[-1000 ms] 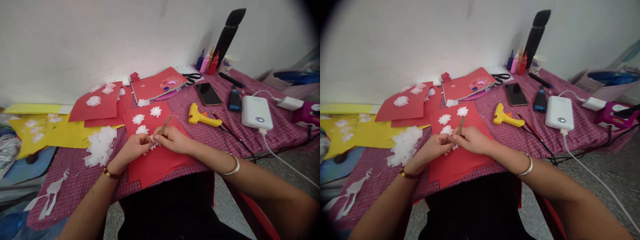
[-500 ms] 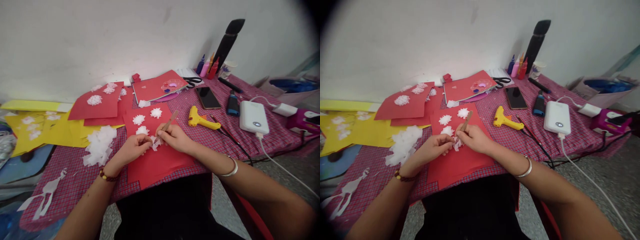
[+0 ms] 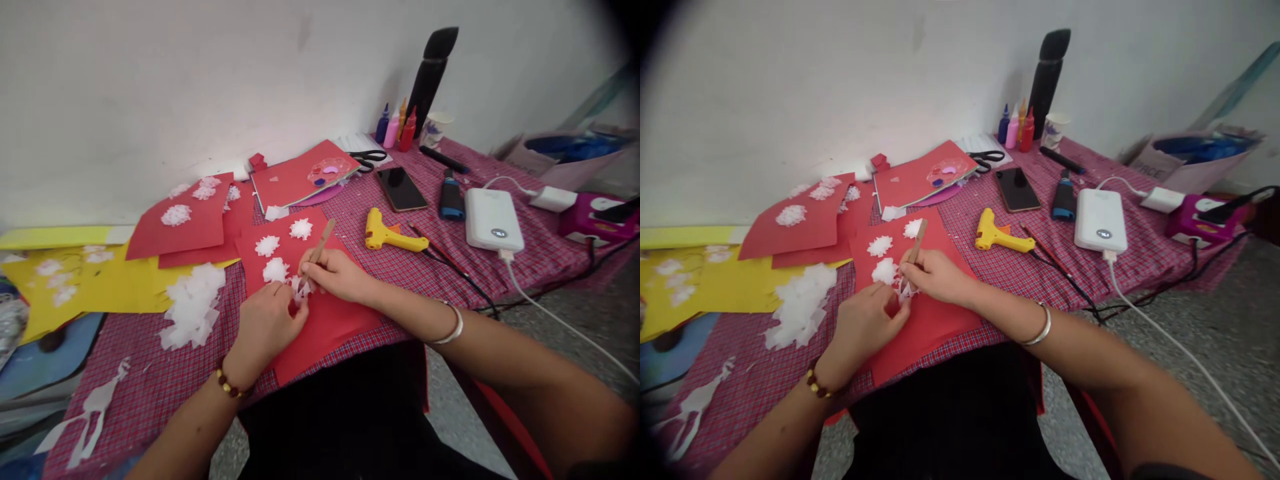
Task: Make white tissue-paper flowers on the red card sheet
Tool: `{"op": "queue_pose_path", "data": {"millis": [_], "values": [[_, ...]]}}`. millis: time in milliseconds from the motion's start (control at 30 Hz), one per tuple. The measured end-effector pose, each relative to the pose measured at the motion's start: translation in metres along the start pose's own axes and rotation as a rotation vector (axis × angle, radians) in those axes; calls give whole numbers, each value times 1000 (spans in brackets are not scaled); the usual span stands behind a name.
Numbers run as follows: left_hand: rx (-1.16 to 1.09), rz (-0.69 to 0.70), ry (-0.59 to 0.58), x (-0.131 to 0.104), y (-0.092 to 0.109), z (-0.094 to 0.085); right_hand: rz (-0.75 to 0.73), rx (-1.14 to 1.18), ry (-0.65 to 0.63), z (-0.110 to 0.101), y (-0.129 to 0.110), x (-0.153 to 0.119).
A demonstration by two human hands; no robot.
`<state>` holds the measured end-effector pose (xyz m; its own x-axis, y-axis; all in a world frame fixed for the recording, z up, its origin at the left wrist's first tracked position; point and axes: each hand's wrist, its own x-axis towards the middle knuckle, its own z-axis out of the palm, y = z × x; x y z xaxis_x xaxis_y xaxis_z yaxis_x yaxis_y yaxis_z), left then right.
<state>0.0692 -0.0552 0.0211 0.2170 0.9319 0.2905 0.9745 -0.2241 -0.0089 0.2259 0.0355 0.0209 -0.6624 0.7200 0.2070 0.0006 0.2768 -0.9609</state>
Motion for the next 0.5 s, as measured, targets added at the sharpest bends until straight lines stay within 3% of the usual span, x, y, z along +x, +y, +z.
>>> {"op": "queue_pose_path", "data": {"millis": [100,300,500], "values": [[-165,-105,-69,3,-10,0,24,69,32,0,1,1],[-741,-359,-221,11,-30,-10,-39,154,118,-1,2,0],[-852,-417,-280,12,-25,-16,-126,140,6,2,-3,-6]]}}
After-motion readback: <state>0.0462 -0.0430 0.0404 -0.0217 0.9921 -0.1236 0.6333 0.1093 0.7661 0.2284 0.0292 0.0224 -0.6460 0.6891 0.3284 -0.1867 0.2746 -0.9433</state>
